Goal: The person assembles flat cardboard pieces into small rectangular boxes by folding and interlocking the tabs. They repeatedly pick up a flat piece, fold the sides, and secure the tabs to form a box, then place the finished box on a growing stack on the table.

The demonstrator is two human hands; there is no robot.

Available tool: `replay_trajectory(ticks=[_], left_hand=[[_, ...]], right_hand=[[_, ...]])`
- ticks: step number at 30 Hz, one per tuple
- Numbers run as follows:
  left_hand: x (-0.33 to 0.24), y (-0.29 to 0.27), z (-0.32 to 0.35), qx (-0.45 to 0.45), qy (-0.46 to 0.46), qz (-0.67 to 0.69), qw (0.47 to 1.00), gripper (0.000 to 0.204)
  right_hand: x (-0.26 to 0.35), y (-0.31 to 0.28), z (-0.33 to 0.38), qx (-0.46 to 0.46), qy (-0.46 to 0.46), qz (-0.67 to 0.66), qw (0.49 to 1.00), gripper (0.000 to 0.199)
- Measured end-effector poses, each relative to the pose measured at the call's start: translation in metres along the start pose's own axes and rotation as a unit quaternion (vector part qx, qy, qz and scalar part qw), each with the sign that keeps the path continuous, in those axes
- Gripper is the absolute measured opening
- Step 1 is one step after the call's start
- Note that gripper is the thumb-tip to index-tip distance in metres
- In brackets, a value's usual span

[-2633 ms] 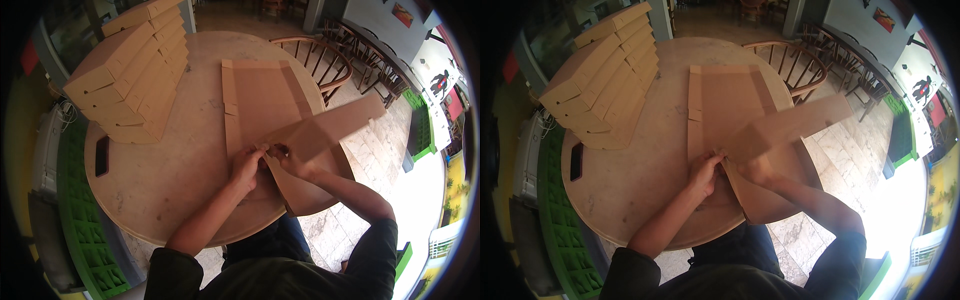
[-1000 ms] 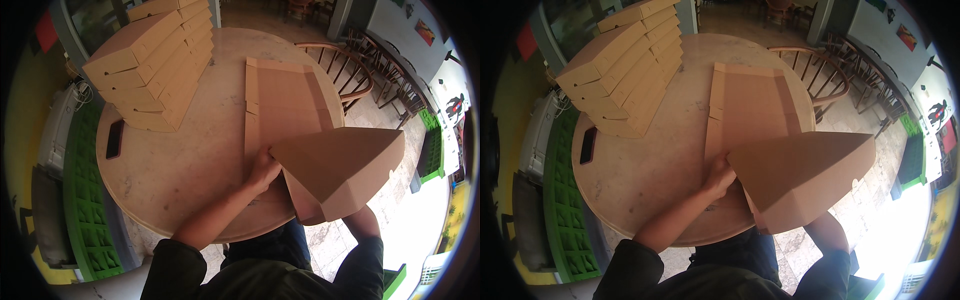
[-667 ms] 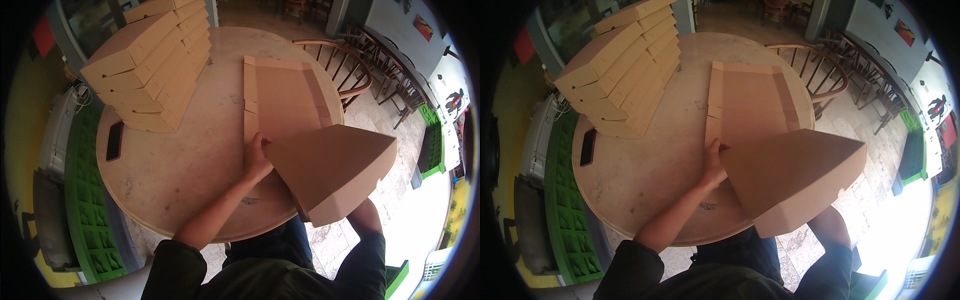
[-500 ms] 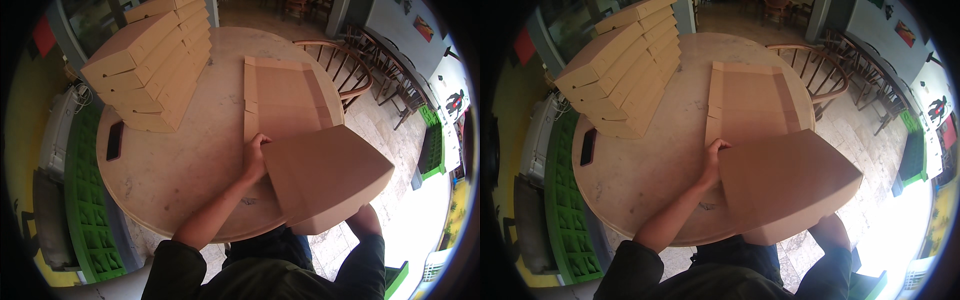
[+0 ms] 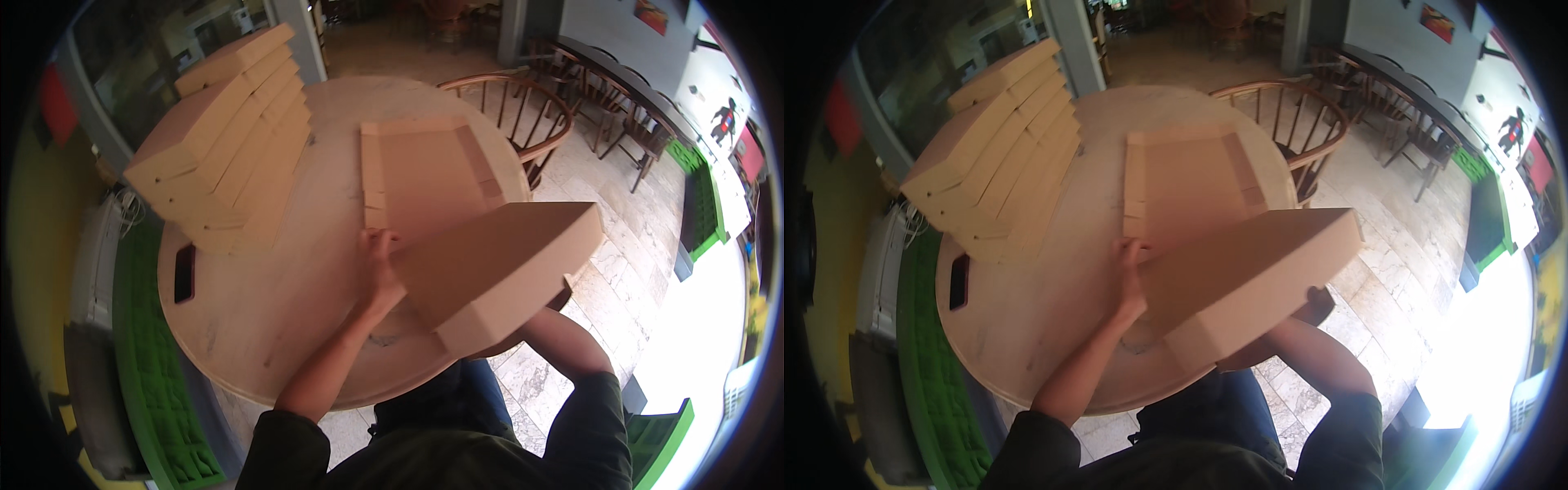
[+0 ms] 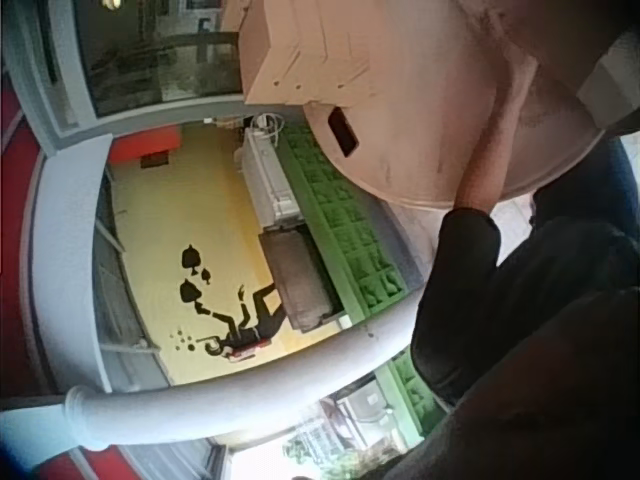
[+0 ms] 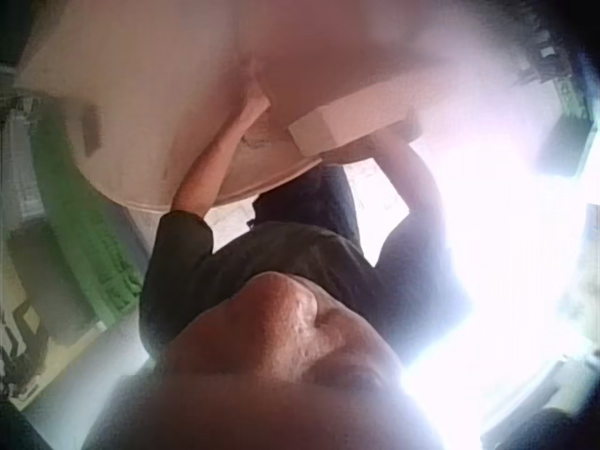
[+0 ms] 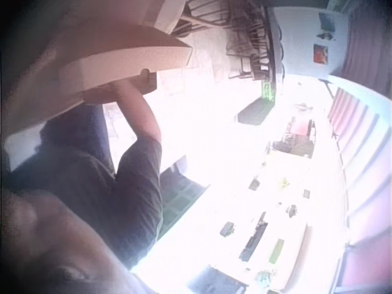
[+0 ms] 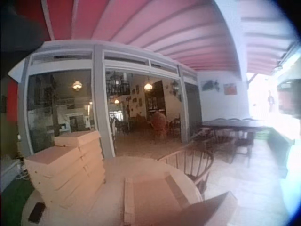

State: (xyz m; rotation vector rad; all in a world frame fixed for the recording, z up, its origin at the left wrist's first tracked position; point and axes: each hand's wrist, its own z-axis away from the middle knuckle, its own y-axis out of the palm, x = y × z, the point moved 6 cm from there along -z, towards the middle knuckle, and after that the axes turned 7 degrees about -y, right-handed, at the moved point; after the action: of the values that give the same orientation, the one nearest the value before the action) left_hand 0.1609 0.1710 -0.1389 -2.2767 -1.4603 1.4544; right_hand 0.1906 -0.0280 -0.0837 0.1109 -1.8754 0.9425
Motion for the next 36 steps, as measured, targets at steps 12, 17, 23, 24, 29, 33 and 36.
replay_trajectory(ticks=[12,17,23,24,29,33,36], left_hand=[[-0.173,-0.043,-0.048,0.020,0.348,0.090,0.933,0.034],[-0.188,-0.059,-0.083,-0.001,0.256,0.089,0.963,0.027],[-0.189,-0.063,-0.080,0.067,0.264,0.080,0.959,0.017],[-0.189,-0.065,-0.078,0.084,0.263,0.074,0.958,0.017],[-0.192,-0.082,-0.076,0.122,0.250,0.043,0.959,0.019],[-0.207,-0.090,-0.064,0.070,0.266,0.125,0.953,0.012],[-0.216,-0.095,-0.054,0.022,0.268,0.166,0.949,0.008]], right_hand=[[0.042,-0.061,0.033,0.052,-0.110,-0.001,0.993,0.044],[0.059,-0.113,0.063,-0.143,-0.185,-0.253,0.939,0.070],[0.062,-0.143,0.036,-0.294,-0.113,-0.416,0.853,0.066],[0.069,-0.147,0.031,-0.282,-0.141,-0.472,0.824,0.060],[0.082,-0.155,0.021,-0.314,-0.122,-0.394,0.855,0.029],[0.097,-0.130,0.022,-0.322,-0.159,-0.336,0.871,0.018],[0.105,-0.113,0.025,-0.348,-0.196,-0.282,0.872,0.016]])
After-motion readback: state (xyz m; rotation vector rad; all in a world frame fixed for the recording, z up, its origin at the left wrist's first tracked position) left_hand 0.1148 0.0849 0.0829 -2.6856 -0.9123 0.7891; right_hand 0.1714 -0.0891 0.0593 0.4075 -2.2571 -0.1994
